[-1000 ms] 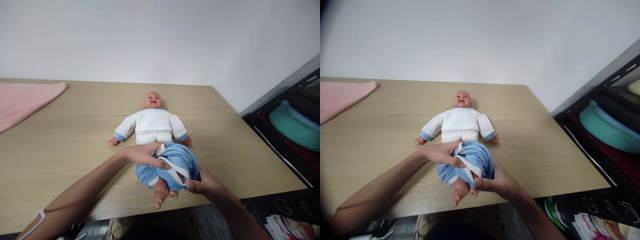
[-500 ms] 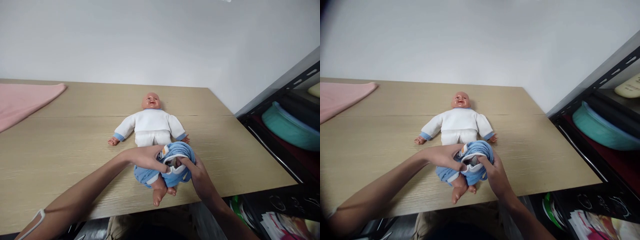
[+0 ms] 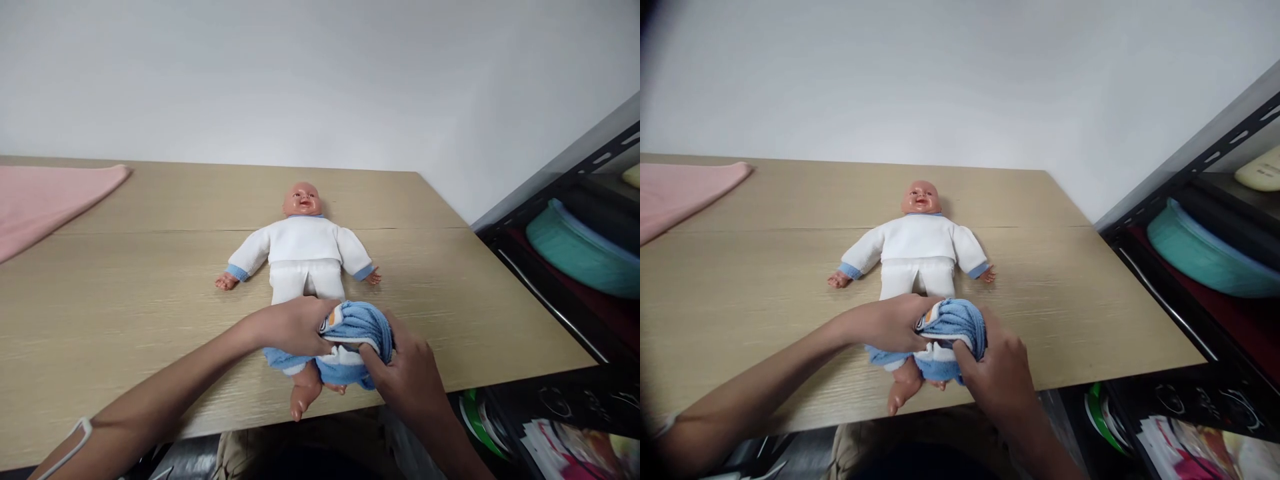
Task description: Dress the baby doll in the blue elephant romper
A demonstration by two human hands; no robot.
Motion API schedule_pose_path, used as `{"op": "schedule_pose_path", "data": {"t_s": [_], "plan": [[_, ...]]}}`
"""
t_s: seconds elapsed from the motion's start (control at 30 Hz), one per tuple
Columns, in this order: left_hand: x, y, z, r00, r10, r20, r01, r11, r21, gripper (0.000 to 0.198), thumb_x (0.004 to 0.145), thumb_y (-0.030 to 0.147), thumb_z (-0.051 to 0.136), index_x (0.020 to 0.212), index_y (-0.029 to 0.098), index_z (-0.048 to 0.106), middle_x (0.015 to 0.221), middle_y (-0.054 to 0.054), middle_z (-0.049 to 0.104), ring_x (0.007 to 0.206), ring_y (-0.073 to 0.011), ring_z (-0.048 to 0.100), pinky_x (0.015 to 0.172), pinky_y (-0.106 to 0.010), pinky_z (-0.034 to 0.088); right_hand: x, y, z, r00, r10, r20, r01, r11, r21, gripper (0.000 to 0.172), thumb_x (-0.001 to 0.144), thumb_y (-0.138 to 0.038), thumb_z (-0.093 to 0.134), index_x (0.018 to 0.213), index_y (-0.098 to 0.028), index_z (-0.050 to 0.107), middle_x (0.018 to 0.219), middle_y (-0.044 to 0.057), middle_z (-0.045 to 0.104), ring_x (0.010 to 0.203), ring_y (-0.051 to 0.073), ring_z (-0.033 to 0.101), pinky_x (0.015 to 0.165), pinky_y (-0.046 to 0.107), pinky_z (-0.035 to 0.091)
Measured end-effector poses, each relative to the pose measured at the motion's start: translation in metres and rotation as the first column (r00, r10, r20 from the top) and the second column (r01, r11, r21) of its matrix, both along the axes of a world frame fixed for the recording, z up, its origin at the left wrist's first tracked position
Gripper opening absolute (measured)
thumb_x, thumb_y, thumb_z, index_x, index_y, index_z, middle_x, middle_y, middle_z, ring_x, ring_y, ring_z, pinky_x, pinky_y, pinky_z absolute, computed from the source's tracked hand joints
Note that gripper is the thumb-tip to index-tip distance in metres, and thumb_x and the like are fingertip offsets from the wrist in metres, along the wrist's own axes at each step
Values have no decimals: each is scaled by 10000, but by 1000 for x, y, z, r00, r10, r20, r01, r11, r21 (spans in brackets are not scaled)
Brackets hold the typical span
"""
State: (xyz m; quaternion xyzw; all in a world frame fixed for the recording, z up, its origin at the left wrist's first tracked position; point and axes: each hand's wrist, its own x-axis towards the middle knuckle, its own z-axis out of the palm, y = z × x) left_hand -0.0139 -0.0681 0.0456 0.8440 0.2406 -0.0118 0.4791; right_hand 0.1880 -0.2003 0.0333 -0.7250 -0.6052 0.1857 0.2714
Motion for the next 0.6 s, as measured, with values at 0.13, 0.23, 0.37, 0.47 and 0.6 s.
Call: {"op": "schedule_pose_path", "data": {"t_s": [0.13, 0.23, 0.37, 0.47, 0.6], "plan": [[4, -8, 0, 989, 23, -147, 1, 987, 161, 427, 799, 317, 797, 1163, 227, 593, 1070, -97, 751, 1000, -370, 726, 797, -408, 530, 3, -5, -7, 1000, -12, 22, 12, 1000, -19, 419, 881, -437, 590, 1190, -208, 757, 969, 107, 840, 883, 353, 787, 800, 433, 569], [6, -11, -2, 995, 46, -94, -25, 977, 213, 400, 770, 259, 812, 1081, 230, 563, 1128, -102, 708, 1063, -355, 703, 846, -405, 545, -2, -14, -11, 997, -36, -62, 35, 999, -21, 386, 863, -435, 630, 1175, -236, 740, 969, 83, 831, 871, 335, 778, 800, 426, 575], [3, -11, -5, 996, 11, 91, -26, 986, 163, 454, 802, 167, 788, 1212, 208, 597, 1249, -107, 656, 1151, -316, 693, 993, -418, 561, -19, -34, -16, 981, -50, -186, 39, 997, -64, 488, 840, -404, 680, 1295, -233, 716, 1017, 103, 833, 916, 359, 783, 835, 460, 608], [1, -11, -8, 985, -34, 168, 8, 988, 155, 536, 847, 169, 774, 1345, 213, 582, 1331, -116, 615, 1207, -305, 679, 1057, -427, 559, -27, -48, -26, 980, -37, -196, 21, 996, -83, 555, 848, -370, 684, 1385, -226, 692, 1087, 132, 839, 959, 383, 801, 808, 466, 629], [6, -18, -10, 998, 38, 52, -52, 950, 309, 363, 874, 189, 741, 1202, 199, 587, 1249, -113, 625, 1135, -301, 654, 990, -425, 567, -24, -58, -50, 996, -87, -38, 90, 990, 109, 425, 861, -319, 667, 1276, -235, 699, 1065, 118, 816, 962, 370, 794, 794, 460, 638]]}}
